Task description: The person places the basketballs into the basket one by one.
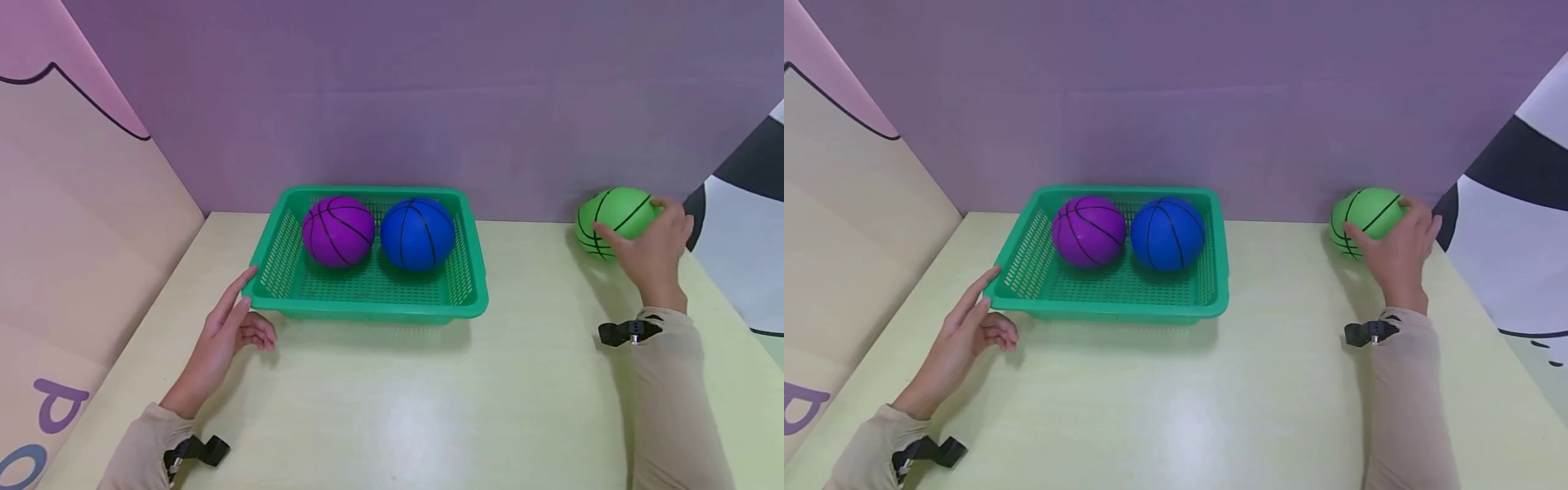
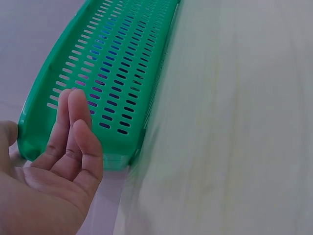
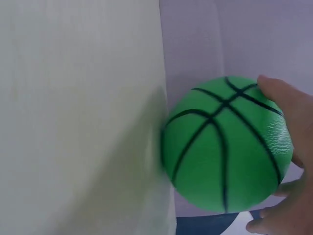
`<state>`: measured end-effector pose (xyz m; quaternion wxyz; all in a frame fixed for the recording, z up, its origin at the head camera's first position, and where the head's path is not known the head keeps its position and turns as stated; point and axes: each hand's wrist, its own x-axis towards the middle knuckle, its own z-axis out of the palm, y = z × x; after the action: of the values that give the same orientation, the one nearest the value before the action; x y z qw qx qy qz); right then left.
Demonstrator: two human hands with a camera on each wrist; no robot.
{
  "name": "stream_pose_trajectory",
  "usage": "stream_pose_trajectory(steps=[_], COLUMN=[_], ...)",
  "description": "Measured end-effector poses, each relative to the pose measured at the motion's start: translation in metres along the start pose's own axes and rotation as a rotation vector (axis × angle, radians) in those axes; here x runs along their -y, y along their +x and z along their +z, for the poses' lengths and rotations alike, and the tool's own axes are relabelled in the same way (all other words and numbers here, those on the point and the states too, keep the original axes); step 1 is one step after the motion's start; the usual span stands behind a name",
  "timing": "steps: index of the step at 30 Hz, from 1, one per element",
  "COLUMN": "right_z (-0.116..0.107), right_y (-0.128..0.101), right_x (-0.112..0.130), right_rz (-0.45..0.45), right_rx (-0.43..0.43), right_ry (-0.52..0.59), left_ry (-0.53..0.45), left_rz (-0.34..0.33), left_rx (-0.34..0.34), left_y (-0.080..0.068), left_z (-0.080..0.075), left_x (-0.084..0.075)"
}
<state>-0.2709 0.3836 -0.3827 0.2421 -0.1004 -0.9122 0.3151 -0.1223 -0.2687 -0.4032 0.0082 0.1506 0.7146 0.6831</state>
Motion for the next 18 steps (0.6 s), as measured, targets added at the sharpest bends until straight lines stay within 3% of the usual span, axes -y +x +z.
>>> stream_pose_trajectory(steps=[2,5,11,18], right_z=[-0.001,-0.006,-0.014,0.001], right_y=[-0.001,-0.004,-0.009,-0.012], right_x=[0.004,0.009,0.01,0.008], right_rz=[0.045,0.083,0.047,0.054], right_rx=[-0.029,0.009,0.114,0.085], right_ry=[0.033,0.015,-0.069,-0.025], left_ry=[0.005,0.011,0.015,0.016], left_rz=[-0.001,0.001,0.0,0.005], left_rx=[0.002,0.009,0.018,0.006], left_y=[-0.001,-0.001,0.001,-0.002], left_z=[0.001,0.003,0.007,0.004], left_x=[-0.001,-0.003,-0.006,-0.006])
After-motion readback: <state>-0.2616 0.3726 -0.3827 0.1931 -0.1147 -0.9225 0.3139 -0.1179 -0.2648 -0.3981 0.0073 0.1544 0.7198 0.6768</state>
